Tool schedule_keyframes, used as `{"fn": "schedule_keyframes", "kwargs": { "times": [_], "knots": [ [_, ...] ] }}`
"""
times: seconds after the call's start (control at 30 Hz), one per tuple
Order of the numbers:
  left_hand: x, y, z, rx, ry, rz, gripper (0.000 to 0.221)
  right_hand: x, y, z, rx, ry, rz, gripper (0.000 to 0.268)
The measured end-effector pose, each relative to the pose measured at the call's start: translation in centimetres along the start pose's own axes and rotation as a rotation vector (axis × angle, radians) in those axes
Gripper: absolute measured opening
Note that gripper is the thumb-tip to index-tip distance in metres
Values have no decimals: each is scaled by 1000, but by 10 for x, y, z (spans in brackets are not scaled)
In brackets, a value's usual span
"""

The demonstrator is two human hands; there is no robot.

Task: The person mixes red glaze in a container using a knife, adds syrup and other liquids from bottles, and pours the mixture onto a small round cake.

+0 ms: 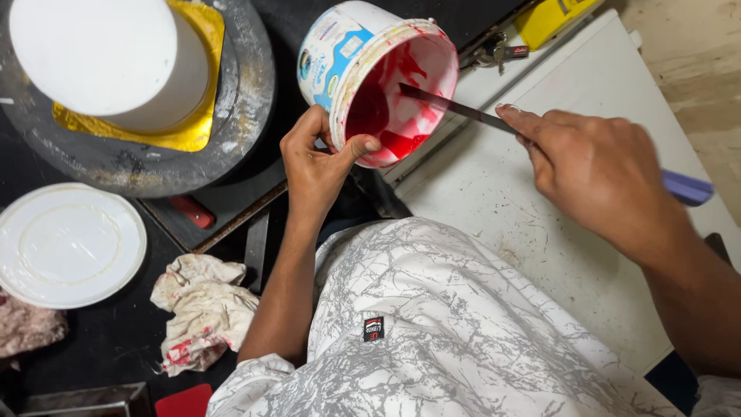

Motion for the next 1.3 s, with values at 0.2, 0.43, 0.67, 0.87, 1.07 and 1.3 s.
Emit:
{"fn": "schedule_keyframes", "kwargs": {
  "times": [0.2, 0.43, 0.67, 0.87, 1.07, 1.3],
  "knots": [
    [3, -1, 14, -69, 26, 89, 49, -31, -4, 61, 211, -330, 361, 47],
    [6, -46, 21, -278, 56, -75, 53, -8, -18, 58, 481, -121, 390, 43],
    [-9, -63, 33, -546, 70, -230, 50, 6, -36, 28, -92, -92, 85, 60],
    [-24, -66, 41, -600, 57, -317, 51, 4, -42, -5, -143, -31, 14, 48],
    [-27, -55, 47, -375, 21, -160, 48, 9, -34, 44, -193, 2, -69, 49],
    [-5, -35, 26, -170, 120, 0, 47, 12, 11, 107, 522, -104, 475, 47]
  ]
}}
Point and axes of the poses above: each hand's wrist, its own x-axis towards the middle knuckle, its own z-axis out of the palm, y = z × x, the point moved 6 cm from there along x, towards the middle knuckle, and after that the axes turned 14 degrees about y, right-handed, at the moved point
